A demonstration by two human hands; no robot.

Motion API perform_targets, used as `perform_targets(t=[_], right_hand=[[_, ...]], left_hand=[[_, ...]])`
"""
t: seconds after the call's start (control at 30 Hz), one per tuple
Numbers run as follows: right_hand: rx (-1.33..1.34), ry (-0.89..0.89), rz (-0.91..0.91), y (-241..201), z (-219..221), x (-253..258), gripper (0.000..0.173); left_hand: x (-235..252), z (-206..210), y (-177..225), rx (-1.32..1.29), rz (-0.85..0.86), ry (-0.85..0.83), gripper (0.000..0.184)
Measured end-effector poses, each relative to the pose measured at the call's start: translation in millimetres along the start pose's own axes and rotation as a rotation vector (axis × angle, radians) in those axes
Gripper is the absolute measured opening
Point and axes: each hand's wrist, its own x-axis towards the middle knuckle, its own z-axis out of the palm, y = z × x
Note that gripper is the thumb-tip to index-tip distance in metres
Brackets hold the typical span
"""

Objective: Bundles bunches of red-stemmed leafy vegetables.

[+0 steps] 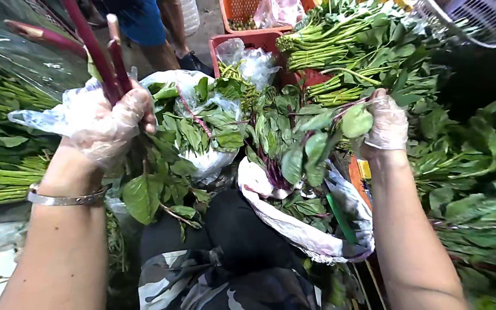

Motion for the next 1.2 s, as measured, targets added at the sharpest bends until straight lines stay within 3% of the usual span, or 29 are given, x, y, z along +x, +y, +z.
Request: perform_targets(t=[0.07, 0.13, 0.2, 0.27, 0.4, 0.6, 0.73, 0.8, 0.87, 0.93, 1.0, 1.1, 1.2], right_hand=[[-0.131, -0.075, -0.049, -3, 3, 1, 0.029], [-0.183, -0.280, -0.055, -6, 7, 0, 0.026], [-0.153, -0.540, -0.041, -15, 30, -9, 0.027], [-0.107, -0.687, -0.171, -25, 65, -25, 0.027], [-0.009, -0.634, -0.399, -61, 126, -52, 0.015], [0.085, -0.593, -0.299, -65, 164, -64, 0.014], [0.001, -0.701, -0.365, -77, 163, -66, 0.015], [0.020, -0.905, -0.414, -82, 153, -56, 0.028], [0.034, -0.951, -0.499, -87, 130, -48, 0.031], [0.003, -0.825, -0.548, -77, 92, -40, 0.031], [-0.061, -0.696, -0.454, -53, 49, -35, 0.030], [-0.441, -0.594, -0.223, -4, -14, -40, 0.030], [-0.826, -0.471, -0.089, 30, -73, -58, 0.025]], left_hand=[[-1, 0, 3, 0.011, -0.011, -0.007, 0.013], [4, 8, 7, 0.016, -0.018, -0.021, 0.018], [15, 22, 11, -0.031, -0.029, -0.040, 0.028], [26, 37, 10, -0.140, -0.003, -0.111, 0.030], [38, 71, 14, -0.231, -0.009, -0.250, 0.017], [24, 73, 13, -0.167, -0.098, -0.283, 0.026], [29, 79, 12, -0.309, -0.058, -0.223, 0.010], [28, 67, 8, -0.385, -0.002, -0.159, 0.007], [28, 40, -7, -0.486, 0.150, -0.191, 0.010], [25, 4, -20, -0.611, 0.253, -0.238, 0.012], [16, -24, -23, -0.722, 0.287, -0.198, 0.006], [3, -54, -20, -0.810, 0.302, -0.127, 0.006], [-7, -85, -10, -0.670, 0.194, -0.073, 0.015]])
